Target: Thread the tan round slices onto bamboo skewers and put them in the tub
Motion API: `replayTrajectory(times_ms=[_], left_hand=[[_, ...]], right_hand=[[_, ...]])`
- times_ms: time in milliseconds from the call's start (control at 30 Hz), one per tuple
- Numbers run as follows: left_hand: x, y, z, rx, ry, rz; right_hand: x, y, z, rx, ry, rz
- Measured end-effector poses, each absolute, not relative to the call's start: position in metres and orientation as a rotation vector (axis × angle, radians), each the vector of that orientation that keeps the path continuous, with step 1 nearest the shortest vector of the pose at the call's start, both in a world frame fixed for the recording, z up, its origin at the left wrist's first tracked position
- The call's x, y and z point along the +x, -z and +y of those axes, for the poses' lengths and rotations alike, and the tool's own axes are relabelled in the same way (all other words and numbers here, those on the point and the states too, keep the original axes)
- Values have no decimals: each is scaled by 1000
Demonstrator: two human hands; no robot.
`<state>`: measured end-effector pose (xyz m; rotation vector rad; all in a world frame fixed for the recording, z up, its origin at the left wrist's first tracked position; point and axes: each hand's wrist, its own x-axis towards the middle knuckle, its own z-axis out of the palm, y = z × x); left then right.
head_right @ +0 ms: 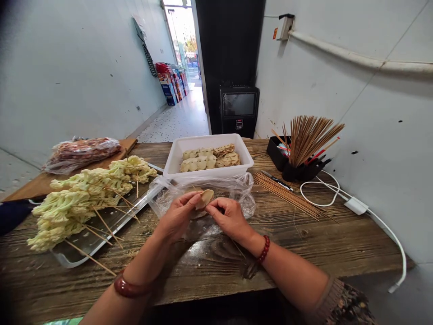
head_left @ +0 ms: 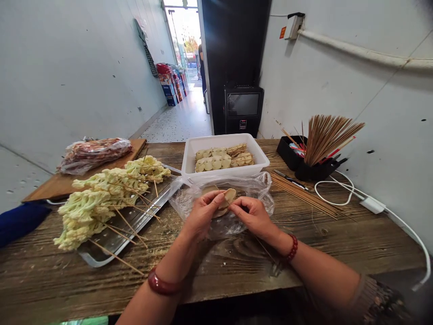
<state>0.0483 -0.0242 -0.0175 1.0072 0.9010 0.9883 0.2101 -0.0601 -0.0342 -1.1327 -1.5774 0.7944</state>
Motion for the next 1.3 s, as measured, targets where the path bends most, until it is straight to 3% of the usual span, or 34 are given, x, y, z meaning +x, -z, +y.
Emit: replayTrajectory(times_ms=[200,467,667,1000,1300], left_hand=[[28,6,-12,1258,-1151,1034],[19,24,-2,2213,-801,1324],[24,30,-1,2462,-648,1327],[30,25,-2,2261,-834,1210],[20,22,-1,1443,-1102,1115]], right_hand=[[224,25,-58,-1187,-788,-1483],[226,22,-57,-1149,-805,-1558],[223,25,-56,-1153,-800,-1589],[223,27,-56,-1136,-795,-1573],[224,24,-59,-1128,-907,-1464]])
